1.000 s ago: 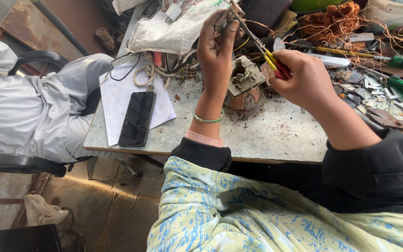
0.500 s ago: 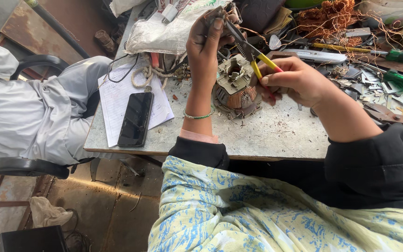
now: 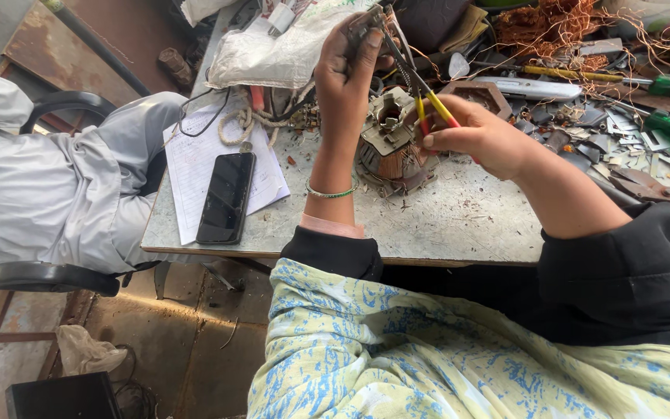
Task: The person uses pliers to strip copper wire from a small electrical component, likely a transformer or motor part. They repeatedly pull and twist the wire to separate it from the metal casing, occasionally adjusting their grip and the component's orientation on the cluttered workbench.
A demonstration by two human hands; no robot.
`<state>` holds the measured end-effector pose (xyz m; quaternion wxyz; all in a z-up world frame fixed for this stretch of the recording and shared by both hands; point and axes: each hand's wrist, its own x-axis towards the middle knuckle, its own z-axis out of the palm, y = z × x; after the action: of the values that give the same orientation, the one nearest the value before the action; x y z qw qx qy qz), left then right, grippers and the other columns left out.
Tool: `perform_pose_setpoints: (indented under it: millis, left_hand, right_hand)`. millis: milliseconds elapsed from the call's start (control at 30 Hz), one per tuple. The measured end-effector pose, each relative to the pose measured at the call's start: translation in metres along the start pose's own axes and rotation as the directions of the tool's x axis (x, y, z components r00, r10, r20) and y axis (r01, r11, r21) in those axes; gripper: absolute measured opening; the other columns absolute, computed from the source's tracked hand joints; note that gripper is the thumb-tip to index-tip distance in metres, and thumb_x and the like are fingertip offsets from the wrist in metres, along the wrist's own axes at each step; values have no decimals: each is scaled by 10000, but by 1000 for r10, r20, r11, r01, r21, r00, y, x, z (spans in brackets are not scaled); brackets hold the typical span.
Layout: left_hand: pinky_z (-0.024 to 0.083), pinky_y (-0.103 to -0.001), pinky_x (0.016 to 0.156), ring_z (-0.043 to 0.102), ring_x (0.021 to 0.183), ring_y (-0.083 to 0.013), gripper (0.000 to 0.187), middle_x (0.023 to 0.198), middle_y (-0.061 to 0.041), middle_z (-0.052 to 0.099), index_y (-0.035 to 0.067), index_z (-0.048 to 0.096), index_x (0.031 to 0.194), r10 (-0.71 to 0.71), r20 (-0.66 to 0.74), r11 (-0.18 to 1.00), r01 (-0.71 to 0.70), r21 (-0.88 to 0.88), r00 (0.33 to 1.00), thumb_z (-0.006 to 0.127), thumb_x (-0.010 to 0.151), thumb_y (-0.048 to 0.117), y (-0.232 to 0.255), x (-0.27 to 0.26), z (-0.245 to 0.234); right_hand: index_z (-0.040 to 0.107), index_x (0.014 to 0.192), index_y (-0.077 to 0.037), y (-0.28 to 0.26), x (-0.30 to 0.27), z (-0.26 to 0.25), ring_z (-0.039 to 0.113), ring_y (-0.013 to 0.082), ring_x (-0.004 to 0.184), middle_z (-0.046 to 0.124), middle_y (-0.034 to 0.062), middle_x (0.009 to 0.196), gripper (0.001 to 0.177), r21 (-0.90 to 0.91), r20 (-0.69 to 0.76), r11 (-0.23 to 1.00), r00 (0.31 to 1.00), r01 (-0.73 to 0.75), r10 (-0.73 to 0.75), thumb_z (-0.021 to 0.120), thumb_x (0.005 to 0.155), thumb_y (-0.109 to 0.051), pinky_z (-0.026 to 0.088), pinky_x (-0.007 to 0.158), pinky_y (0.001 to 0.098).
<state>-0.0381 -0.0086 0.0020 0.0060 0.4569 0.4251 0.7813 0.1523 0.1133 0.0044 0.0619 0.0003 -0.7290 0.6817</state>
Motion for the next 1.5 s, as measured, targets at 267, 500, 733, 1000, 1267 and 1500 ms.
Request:
perform_pose_setpoints:
  millis: [267,500,733,1000,1267,1500]
  left_hand:
    - [644,-266,903,742,1012,-115,361,1162,-76,746,15,548,1406,52,40,998,-53,33,998,656,1074,108,-5,-4,2]
    - [652,-272,947,755,1058,-131,367,1194,-99,741,-9,536,1418,98,37,988,-102,112,994,647,1077,69,-14,-4,3]
    - [645,-306,1003,737,1122,-154,338,1241,-120,732,5,558,1412,74,50,996,-76,38,996,628,1087,69,-10,-4,6]
    - [636,-377,958,744,1074,-218,226,1180,-145,749,20,665,1265,-175,65,844,183,-504,982,638,1042,49,3,-1,-5]
    - [646,-390,1001,741,1095,-195,234,1204,-124,744,36,651,1300,-106,61,948,119,-295,993,640,1069,65,-7,-4,-2]
    - [645,-390,987,734,1110,-189,229,1200,-115,737,18,651,1312,-114,32,937,118,-330,993,638,1092,80,-2,-5,3]
  right_hand:
    - [603,1364,-28,-29,-10,4,684,267,921,672,192,1088,549,-775,-333,608,929,-173,-161,744,869,-218,556,850,402]
    - [673,1280,-37,-42,-16,5,660,204,761,700,146,903,434,-694,-364,696,924,-187,-115,720,878,-194,533,696,367]
    - [669,1278,-37,-36,-16,-7,614,118,700,700,68,876,386,-547,-323,819,946,-176,-12,689,910,-154,502,617,279]
    - [639,1116,6,-20,-11,-20,647,144,658,645,46,785,239,158,63,987,998,-32,22,685,947,-155,513,571,285]
    - [640,1266,-10,-20,-7,-2,614,54,771,640,-13,896,443,-218,-156,976,988,-25,-10,745,904,-243,541,713,250]
    - [649,1238,-27,-24,-8,-2,616,83,734,635,7,851,418,-220,-167,974,986,-63,26,737,890,-240,511,679,240]
